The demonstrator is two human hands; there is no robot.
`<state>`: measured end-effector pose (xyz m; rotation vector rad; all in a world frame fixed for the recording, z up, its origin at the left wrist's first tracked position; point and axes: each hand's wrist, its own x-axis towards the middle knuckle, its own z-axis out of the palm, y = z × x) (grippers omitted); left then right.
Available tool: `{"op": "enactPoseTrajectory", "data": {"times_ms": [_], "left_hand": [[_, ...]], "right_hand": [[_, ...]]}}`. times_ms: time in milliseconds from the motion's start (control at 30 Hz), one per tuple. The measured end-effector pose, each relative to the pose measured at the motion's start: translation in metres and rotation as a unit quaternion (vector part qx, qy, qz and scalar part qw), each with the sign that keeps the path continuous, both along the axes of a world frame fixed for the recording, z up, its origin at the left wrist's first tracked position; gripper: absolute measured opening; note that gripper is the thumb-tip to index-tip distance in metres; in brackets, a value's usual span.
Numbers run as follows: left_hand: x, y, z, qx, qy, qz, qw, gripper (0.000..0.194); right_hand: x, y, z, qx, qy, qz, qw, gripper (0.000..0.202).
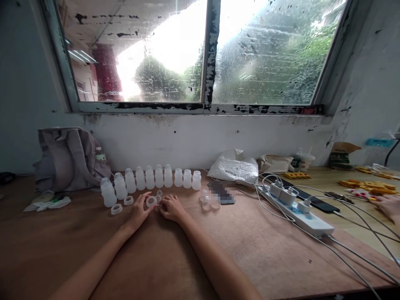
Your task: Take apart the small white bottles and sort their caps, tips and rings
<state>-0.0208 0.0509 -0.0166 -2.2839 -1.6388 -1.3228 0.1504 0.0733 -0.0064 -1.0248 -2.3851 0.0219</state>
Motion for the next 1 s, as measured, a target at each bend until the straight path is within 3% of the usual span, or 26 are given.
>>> {"op": "enactPoseTrajectory", "data": {"times_ms": [100, 267, 400, 567, 700, 867, 1000], "left_hand": [[0.002, -0.001, 0.001, 0.031, -0.011, -0.047, 0.998, 0.039], [0.004, -0.010, 0.008, 0.061, 0.085, -0.035, 0.994, 0.037], [0.005, -0.015, 0.009, 0.031, 0.144, -0.018, 0.989, 0.031], [0.005, -0.013, 0.001, -0.036, 0.173, 0.018, 0.984, 0.034], [0.005, -0.012, 0.003, -0.010, 0.123, 0.006, 0.992, 0.039], [0.004, -0.009, 0.006, -0.024, 0.061, -0.036, 0.997, 0.022], [0.005, -0.007, 0.005, -0.047, -0.083, -0.076, 0.993, 0.022]], "right_hand": [[-0.006, -0.011, -0.003, -0.005, -0.007, 0.035, 0.999, 0.013], [-0.011, -0.005, -0.015, -0.028, 0.061, -0.046, 0.997, 0.022], [-0.009, 0.002, -0.018, -0.034, 0.097, -0.092, 0.990, 0.036], [-0.010, -0.005, -0.015, -0.006, 0.054, -0.073, 0.996, 0.038], [-0.012, -0.008, -0.016, 0.011, 0.035, -0.056, 0.998, 0.035], [-0.012, -0.010, -0.015, 0.032, 0.016, -0.028, 0.999, 0.033], [-0.014, -0.016, -0.009, 0.049, 0.044, 0.035, 0.997, 0.041]]}}
